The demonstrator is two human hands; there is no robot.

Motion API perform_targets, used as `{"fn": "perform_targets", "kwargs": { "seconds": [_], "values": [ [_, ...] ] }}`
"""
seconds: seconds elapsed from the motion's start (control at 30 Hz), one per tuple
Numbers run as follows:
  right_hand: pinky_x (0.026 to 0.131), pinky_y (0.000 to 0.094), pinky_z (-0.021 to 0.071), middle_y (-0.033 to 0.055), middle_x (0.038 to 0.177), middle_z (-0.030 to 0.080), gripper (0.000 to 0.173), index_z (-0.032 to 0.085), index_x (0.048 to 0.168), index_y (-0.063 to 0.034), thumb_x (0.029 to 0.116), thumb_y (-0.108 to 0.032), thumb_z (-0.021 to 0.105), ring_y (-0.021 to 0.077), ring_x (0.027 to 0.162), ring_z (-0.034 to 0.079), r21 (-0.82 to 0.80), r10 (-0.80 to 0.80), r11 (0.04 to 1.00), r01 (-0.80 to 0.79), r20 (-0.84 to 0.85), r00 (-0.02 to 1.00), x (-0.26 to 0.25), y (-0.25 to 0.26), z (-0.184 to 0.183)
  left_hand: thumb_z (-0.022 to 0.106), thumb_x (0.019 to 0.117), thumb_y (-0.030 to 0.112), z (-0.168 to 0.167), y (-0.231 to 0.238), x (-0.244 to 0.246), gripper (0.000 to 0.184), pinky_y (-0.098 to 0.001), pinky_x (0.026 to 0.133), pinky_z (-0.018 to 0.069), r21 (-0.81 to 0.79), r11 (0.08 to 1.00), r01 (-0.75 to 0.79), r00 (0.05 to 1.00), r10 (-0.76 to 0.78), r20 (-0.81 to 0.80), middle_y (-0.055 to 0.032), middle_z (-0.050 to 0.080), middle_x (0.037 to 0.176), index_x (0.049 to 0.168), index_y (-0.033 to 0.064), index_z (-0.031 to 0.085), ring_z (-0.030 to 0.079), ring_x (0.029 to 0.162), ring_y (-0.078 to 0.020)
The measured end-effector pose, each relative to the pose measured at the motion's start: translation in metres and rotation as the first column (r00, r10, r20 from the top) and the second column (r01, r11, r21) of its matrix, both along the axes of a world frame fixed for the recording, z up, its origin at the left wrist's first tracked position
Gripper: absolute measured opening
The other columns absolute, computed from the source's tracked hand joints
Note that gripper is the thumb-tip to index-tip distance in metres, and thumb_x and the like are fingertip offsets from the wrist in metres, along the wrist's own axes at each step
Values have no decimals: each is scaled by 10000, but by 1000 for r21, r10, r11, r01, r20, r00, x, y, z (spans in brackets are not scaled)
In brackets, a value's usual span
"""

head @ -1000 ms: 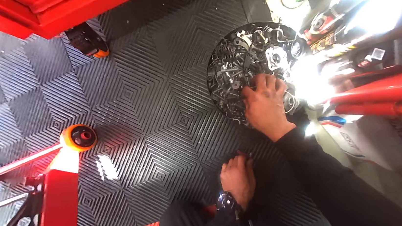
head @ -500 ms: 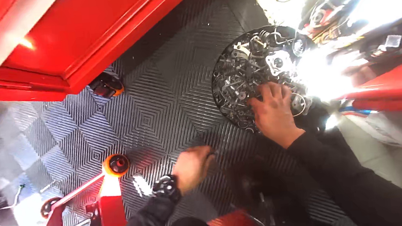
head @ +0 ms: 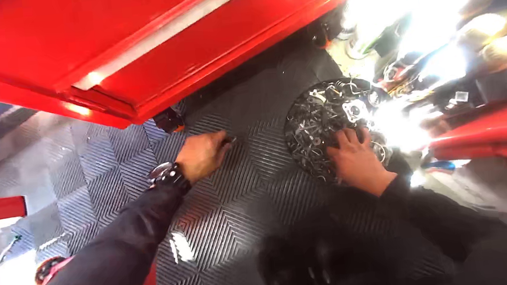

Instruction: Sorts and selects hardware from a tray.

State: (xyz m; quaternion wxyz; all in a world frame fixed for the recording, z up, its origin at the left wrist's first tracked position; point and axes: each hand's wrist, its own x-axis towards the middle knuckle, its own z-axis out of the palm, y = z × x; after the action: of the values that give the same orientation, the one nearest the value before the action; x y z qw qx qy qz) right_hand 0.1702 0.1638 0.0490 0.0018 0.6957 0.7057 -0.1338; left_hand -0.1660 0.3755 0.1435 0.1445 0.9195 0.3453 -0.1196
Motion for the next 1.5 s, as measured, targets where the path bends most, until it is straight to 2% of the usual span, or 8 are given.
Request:
{"fn": "perform_targets", "kwargs": {
  "seconds": [0.17, 0.37, 0.5, 0.63, 0.73, 0.87, 1.33, 1.5],
  "values": [
    [1103, 767, 281, 222, 1351, 584, 244, 712, 1072, -51, 962, -259, 646, 468, 1345, 476, 68, -71, 995, 75, -67, 995, 9, -6, -8, 566, 1047, 333, -41, -52, 64, 280, -582, 790, 575, -167, 983, -77, 975, 110, 195, -111, 724, 909, 1131, 98, 694, 720, 866, -305],
    [1041, 585, 452, 166, 1179, 646, 267, 651, 1160, -49, 1024, -253, 545, 369, 1169, 599, 192, -148, 954, 232, -369, 918, 20, -24, 8, 609, 1029, 355, -61, -136, 45, 230, -441, 708, 609, -406, 905, -129, 932, 250, 262, 12, 711, 820, 1123, 179, 724, 690, 723, -141],
    [854, 457, 577, 75, 1034, 686, 196, 674, 1136, -82, 990, -209, 641, 208, 960, 672, 155, -244, 899, 409, -598, 763, 13, -43, 22, 623, 1019, 357, -74, -174, 18, 220, -372, 717, 607, -609, 744, -275, 856, 478, 198, 43, 718, 822, 1113, 199, 743, 681, 714, -90],
    [716, 326, 616, 33, 1055, 686, 180, 703, 1118, -102, 939, -125, 702, 115, 837, 680, 83, -181, 923, 375, -768, 614, 3, -40, 28, 661, 1008, 323, -63, -195, 16, 198, -327, 738, 612, -763, 527, -374, 691, 707, 150, 43, 745, 862, 1107, 183, 758, 702, 751, -94],
    [762, 321, 643, 30, 1127, 688, 191, 734, 1108, -106, 929, -48, 697, 143, 897, 703, -52, -174, 956, 289, -893, 416, -9, -34, 38, 666, 1009, 260, -43, -198, 29, 180, -340, 756, 600, -853, 346, -392, 551, 831, 84, -16, 751, 880, 1102, 146, 770, 703, 775, -149],
    [762, 320, 641, 48, 1106, 736, 310, 690, 1208, -100, 916, 5, 706, 168, 883, 730, -302, -324, 943, 140, -929, 178, -29, -34, 44, 655, 1020, 254, -27, -197, 44, 197, -339, 755, 609, -876, 317, -365, 566, 822, 62, -24, 759, 909, 1129, 137, 770, 712, 792, -144],
    [769, 334, 659, 4, 1052, 759, 492, 633, 1309, -146, 864, 25, 755, 157, 874, 748, -299, -293, 954, -10, -941, 169, -49, -33, 30, 645, 1025, 226, -30, -208, 57, 213, -374, 753, 618, -905, 280, -320, 575, 817, 50, -85, 752, 888, 1091, 70, 773, 715, 772, -192],
    [682, 324, 643, -4, 1032, 754, 465, 639, 1293, -144, 875, 28, 748, 141, 823, 735, -260, -242, 965, -29, -929, 281, -49, -41, 44, 667, 1006, 244, -35, -210, 52, 189, -361, 755, 611, -898, 285, -336, 595, 803, 33, -64, 750, 865, 1029, 105, 793, 711, 773, -180]
  ]
}}
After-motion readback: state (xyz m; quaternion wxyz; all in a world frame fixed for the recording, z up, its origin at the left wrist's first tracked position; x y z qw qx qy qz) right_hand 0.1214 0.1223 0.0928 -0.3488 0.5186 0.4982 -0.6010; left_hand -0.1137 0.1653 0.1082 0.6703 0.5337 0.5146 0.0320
